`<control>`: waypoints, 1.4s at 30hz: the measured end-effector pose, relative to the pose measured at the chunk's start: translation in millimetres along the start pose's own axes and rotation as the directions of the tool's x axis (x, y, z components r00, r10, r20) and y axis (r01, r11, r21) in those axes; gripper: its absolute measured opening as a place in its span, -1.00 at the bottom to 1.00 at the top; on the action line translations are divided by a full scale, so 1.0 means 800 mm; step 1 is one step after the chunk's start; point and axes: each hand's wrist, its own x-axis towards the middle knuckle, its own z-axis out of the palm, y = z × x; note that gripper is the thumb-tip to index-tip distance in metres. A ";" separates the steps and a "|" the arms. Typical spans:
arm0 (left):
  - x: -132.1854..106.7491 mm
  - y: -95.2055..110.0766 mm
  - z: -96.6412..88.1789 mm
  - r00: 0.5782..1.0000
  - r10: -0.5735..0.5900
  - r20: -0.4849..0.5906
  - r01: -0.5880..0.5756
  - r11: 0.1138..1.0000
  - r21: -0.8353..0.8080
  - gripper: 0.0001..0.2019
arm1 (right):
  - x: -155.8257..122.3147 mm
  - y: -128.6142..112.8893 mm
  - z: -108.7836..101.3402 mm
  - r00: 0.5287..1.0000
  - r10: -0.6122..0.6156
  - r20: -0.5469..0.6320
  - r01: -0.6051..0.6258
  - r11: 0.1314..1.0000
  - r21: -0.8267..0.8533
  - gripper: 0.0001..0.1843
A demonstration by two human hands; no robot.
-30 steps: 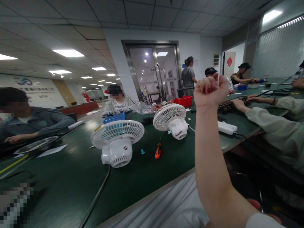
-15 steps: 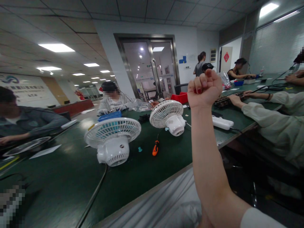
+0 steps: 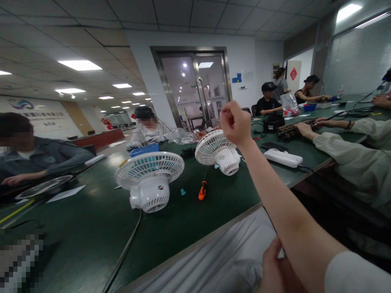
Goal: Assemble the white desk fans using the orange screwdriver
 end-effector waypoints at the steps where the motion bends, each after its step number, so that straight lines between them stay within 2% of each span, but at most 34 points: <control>1: 0.003 0.015 0.000 0.996 -0.058 0.069 0.060 0.998 -0.015 -0.46 | -0.010 0.010 0.003 0.993 -0.041 0.114 0.055 0.990 -0.127 -0.87; 3: -0.002 0.046 0.003 0.955 -0.167 0.245 0.180 0.983 -0.029 -0.37 | -0.035 0.035 0.009 0.939 -0.063 0.338 0.183 0.923 -0.339 -0.88; 4: -0.009 0.062 0.006 0.940 -0.176 0.291 0.188 0.982 -0.014 -0.40 | -0.049 0.049 0.013 0.898 -0.051 0.437 0.251 0.876 -0.413 -0.87; 5: -0.018 0.081 0.011 0.955 -0.108 0.276 0.117 0.993 -0.017 -0.45 | -0.063 0.063 0.017 0.859 -0.028 0.511 0.305 0.831 -0.466 -0.86; 7: -0.032 0.123 0.023 0.984 0.103 0.148 -0.109 0.994 0.031 -0.59 | -0.091 0.087 0.026 0.817 0.028 0.576 0.351 0.768 -0.536 -0.84; 8: -0.034 0.147 0.028 0.970 0.230 0.077 -0.236 0.968 0.090 -0.62 | -0.104 0.097 0.031 0.816 0.061 0.575 0.340 0.754 -0.562 -0.82; 9: -0.033 0.174 0.031 0.933 0.361 0.013 -0.357 0.917 0.176 -0.65 | -0.116 0.104 0.035 0.822 0.093 0.562 0.312 0.751 -0.581 -0.81; 10: -0.027 0.201 0.031 0.870 0.491 -0.046 -0.459 0.841 0.286 -0.67 | -0.126 0.109 0.039 0.829 0.122 0.546 0.277 0.758 -0.590 -0.80; 11: -0.017 0.230 0.026 0.776 0.622 -0.105 -0.536 0.738 0.411 -0.65 | -0.134 0.112 0.042 0.822 0.141 0.552 0.259 0.771 -0.582 -0.81; 12: -0.005 0.257 0.017 0.663 0.734 -0.147 -0.563 0.618 0.548 -0.64 | -0.140 0.112 0.044 0.816 0.159 0.555 0.243 0.777 -0.580 -0.81; 14: 0.025 0.305 -0.014 0.403 0.894 -0.195 -0.501 0.394 0.771 -0.65 | -0.147 0.110 0.045 0.825 0.191 0.531 0.211 0.769 -0.604 -0.82; 15: 0.041 0.323 -0.034 0.292 0.934 -0.207 -0.437 0.323 0.840 -0.67 | -0.148 0.108 0.045 0.833 0.207 0.513 0.194 0.760 -0.621 -0.81; 16: 0.055 0.336 -0.054 0.226 0.951 -0.211 -0.357 0.282 0.891 -0.68 | -0.148 0.105 0.044 0.843 0.226 0.488 0.171 0.747 -0.642 -0.81; 17: 0.069 0.345 -0.074 0.208 0.954 -0.217 -0.259 0.268 0.928 -0.68 | -0.147 0.102 0.042 0.853 0.248 0.460 0.145 0.734 -0.664 -0.81; 19: 0.091 0.348 -0.108 0.245 0.945 -0.216 -0.095 0.245 0.965 -0.65 | -0.145 0.099 0.037 0.872 0.307 0.381 0.073 0.688 -0.722 -0.80; 21: 0.107 0.342 -0.128 0.284 0.941 -0.182 -0.020 0.196 0.980 -0.64 | -0.141 0.099 0.030 0.884 0.383 0.268 -0.028 0.615 -0.788 -0.78; 23: 0.117 0.332 -0.135 0.321 0.936 -0.147 0.011 0.152 0.988 -0.65 | -0.137 0.101 0.022 0.852 0.503 0.145 -0.169 0.527 -0.833 -0.71; 24: 0.120 0.328 -0.136 0.334 0.935 -0.120 0.010 0.124 0.992 -0.66 | -0.136 0.104 0.018 0.806 0.586 0.082 -0.257 0.471 -0.844 -0.66; 25: 0.122 0.324 -0.136 0.347 0.933 -0.093 0.008 0.096 0.995 -0.68 | -0.136 0.108 0.014 0.739 0.674 0.024 -0.346 0.409 -0.845 -0.61; 28: 0.123 0.317 -0.135 0.374 0.927 -0.028 0.012 0.025 1.000 -0.73 | -0.137 0.124 0.002 0.482 0.872 -0.085 -0.553 0.228 -0.801 -0.43; 30: 0.123 0.314 -0.135 0.373 0.928 -0.010 0.030 -0.001 1.000 -0.76 | -0.139 0.137 -0.002 0.336 0.939 -0.076 -0.655 0.175 -0.735 -0.32; 32: 0.125 0.312 -0.135 0.355 0.935 0.001 0.055 -0.021 0.998 -0.77 | -0.141 0.151 -0.004 0.193 0.981 -0.036 -0.769 0.128 -0.626 -0.24; 33: 0.126 0.311 -0.136 0.346 0.938 0.007 0.065 -0.032 0.997 -0.78 | -0.143 0.158 -0.004 0.139 0.990 -0.019 -0.816 0.104 -0.568 -0.23; 34: 0.127 0.311 -0.136 0.337 0.941 0.013 0.072 -0.039 0.997 -0.78 | -0.144 0.164 -0.004 0.109 0.994 -0.011 -0.852 0.088 -0.516 -0.22; 35: 0.129 0.311 -0.136 0.329 0.944 0.012 0.077 -0.040 0.996 -0.78 | -0.146 0.169 -0.003 0.101 0.995 -0.013 -0.877 0.082 -0.474 -0.22; 39: 0.132 0.314 -0.136 0.319 0.947 -0.027 0.095 -0.004 0.995 -0.79 | -0.154 0.181 0.000 0.132 0.987 -0.093 -0.928 0.090 -0.362 -0.18; 42: 0.131 0.317 -0.136 0.316 0.947 -0.061 0.127 0.022 0.992 -0.78 | -0.158 0.180 0.003 0.154 0.982 -0.110 -0.945 0.114 -0.306 -0.14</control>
